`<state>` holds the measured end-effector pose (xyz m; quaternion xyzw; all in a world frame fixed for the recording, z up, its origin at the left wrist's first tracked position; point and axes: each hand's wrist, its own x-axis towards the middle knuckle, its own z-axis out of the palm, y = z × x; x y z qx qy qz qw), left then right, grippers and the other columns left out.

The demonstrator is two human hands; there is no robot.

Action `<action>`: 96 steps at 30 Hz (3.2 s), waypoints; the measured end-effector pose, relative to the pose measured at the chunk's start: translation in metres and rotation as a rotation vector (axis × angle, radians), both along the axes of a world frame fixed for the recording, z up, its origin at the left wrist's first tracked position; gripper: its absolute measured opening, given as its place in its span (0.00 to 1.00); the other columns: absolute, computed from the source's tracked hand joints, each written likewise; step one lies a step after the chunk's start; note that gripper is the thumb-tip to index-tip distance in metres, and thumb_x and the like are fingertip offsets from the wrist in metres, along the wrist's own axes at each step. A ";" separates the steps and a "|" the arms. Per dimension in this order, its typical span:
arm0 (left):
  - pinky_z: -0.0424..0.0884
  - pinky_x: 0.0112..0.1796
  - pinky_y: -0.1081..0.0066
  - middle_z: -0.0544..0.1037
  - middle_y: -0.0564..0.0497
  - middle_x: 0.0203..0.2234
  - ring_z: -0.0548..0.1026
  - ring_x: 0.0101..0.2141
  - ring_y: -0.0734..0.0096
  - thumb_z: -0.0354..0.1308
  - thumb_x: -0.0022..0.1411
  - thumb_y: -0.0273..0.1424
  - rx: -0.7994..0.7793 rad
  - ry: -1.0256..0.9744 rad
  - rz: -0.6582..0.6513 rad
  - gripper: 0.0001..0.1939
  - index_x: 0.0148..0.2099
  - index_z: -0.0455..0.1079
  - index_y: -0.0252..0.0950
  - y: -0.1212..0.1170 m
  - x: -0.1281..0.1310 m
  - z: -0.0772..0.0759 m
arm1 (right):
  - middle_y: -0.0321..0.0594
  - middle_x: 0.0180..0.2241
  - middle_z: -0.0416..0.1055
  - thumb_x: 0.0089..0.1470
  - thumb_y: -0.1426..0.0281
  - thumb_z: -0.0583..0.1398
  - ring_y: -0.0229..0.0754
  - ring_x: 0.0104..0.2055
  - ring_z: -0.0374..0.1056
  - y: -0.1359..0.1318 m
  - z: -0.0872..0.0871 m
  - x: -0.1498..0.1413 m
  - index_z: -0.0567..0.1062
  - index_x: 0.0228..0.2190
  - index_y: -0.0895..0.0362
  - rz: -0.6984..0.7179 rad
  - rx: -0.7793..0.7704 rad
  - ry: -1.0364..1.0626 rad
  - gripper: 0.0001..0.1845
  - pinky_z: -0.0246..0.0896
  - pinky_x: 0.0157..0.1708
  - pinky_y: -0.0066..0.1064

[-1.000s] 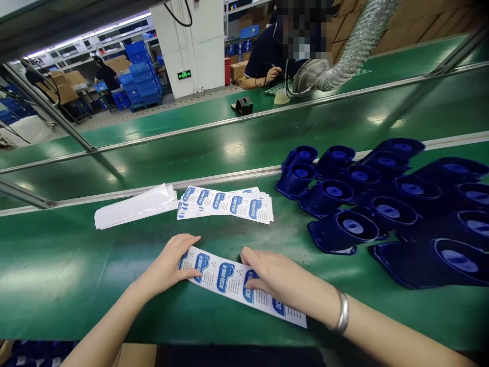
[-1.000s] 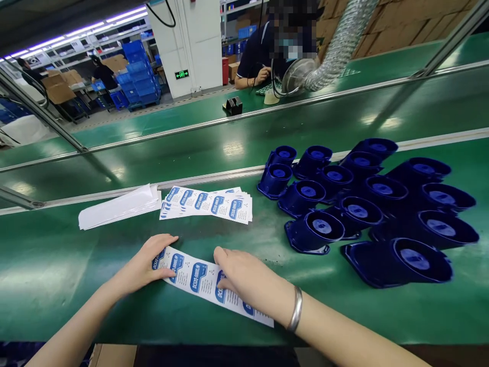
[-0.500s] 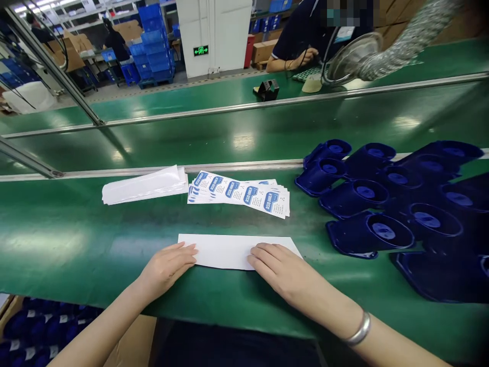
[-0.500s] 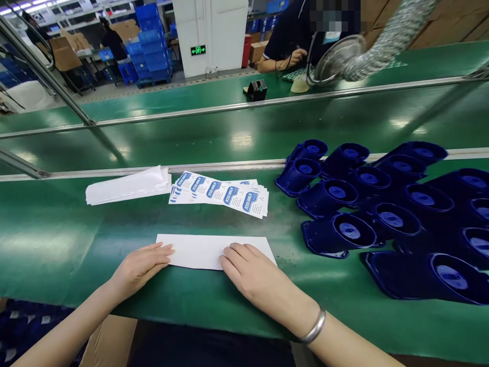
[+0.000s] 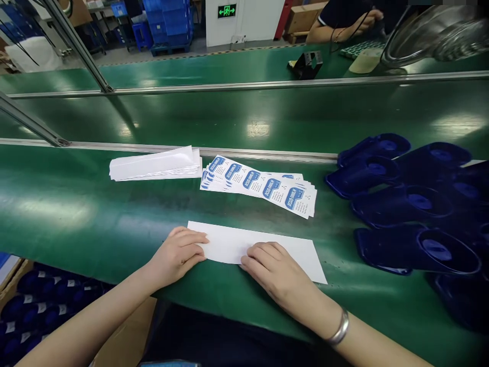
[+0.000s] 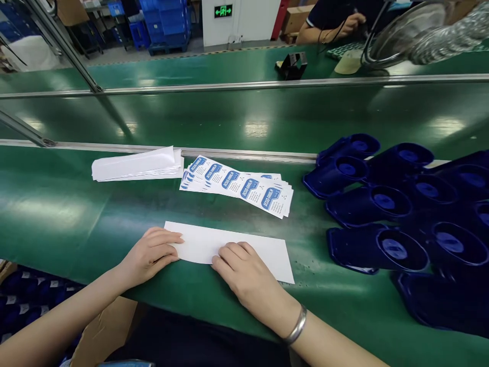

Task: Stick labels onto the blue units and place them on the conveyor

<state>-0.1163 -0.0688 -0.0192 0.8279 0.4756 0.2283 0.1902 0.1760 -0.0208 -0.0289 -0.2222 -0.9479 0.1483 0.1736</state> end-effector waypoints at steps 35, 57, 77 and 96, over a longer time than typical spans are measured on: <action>0.66 0.47 0.65 0.81 0.53 0.44 0.69 0.46 0.64 0.69 0.59 0.28 -0.587 -0.067 0.039 0.06 0.29 0.78 0.37 0.044 0.005 0.028 | 0.40 0.32 0.67 0.70 0.75 0.53 0.47 0.35 0.63 0.026 0.015 -0.021 0.69 0.33 0.56 -0.052 -0.632 0.039 0.11 0.59 0.35 0.38; 0.67 0.48 0.62 0.79 0.52 0.44 0.70 0.48 0.61 0.66 0.61 0.25 -0.545 -0.032 0.130 0.08 0.29 0.76 0.38 0.032 0.012 0.026 | 0.39 0.32 0.66 0.65 0.80 0.58 0.47 0.36 0.64 0.026 0.018 -0.030 0.70 0.30 0.57 -0.123 -0.603 -0.068 0.11 0.60 0.36 0.38; 0.72 0.43 0.63 0.80 0.50 0.40 0.74 0.46 0.59 0.59 0.66 0.35 -0.487 0.016 0.144 0.12 0.29 0.76 0.40 0.042 0.006 0.030 | 0.40 0.32 0.67 0.65 0.76 0.62 0.45 0.35 0.64 0.047 0.016 -0.007 0.73 0.29 0.60 -0.129 -0.435 -0.110 0.11 0.60 0.37 0.35; 0.73 0.44 0.66 0.80 0.49 0.44 0.76 0.48 0.57 0.57 0.65 0.50 -0.473 0.087 0.118 0.18 0.31 0.78 0.45 0.057 -0.012 0.023 | 0.39 0.34 0.70 0.61 0.71 0.69 0.45 0.40 0.65 0.072 0.034 0.040 0.75 0.34 0.59 -0.038 -0.565 -0.109 0.07 0.59 0.39 0.32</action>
